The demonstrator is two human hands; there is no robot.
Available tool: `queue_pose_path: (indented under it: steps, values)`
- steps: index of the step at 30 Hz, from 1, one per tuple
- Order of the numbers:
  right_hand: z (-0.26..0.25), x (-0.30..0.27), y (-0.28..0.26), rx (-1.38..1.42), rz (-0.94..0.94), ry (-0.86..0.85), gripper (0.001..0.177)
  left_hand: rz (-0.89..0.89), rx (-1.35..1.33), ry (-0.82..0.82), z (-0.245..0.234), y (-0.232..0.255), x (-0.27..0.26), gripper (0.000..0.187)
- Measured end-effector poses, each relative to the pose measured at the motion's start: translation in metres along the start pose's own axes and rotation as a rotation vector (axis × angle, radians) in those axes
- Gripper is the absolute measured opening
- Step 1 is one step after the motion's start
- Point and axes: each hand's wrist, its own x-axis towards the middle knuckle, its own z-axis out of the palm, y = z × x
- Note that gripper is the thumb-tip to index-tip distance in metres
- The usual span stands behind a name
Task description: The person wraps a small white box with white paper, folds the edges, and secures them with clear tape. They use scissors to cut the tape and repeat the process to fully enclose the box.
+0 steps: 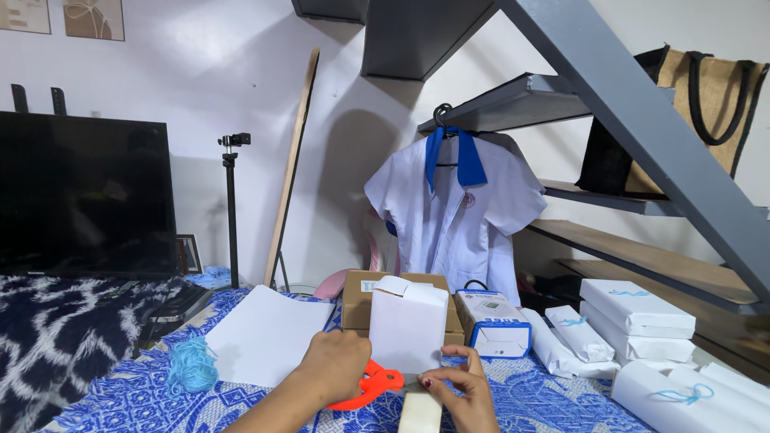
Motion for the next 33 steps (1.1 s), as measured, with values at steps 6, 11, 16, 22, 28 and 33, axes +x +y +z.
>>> queue_pose_path:
  steps: [6,11,16,22,28,33]
  values:
    - [0.003,0.007,0.026,0.175,-0.064,0.039,0.011,0.049,0.021,0.095,0.005,0.001,0.004,0.022]
    - [-0.006,0.015,0.034,0.626,0.171,0.205,0.019,0.022,0.034,0.021,0.001,0.000,0.005,0.029]
    - [-0.015,0.019,0.059,0.843,0.314,0.287,0.030,-0.132,0.035,-0.154,0.012,-0.007,0.000,0.040]
    - [-0.005,0.040,0.116,0.823,0.301,0.051,0.036,-0.118,-0.196,-0.153,0.020,-0.037,0.015,0.041]
    - [0.010,0.039,0.123,0.456,0.092,-0.132,0.038,0.022,-1.138,0.292,0.034,0.027,0.038,0.035]
    - [0.018,0.028,0.102,0.323,0.108,-0.097,0.031,-0.170,-1.167,0.222,0.025,0.053,0.031,0.024]
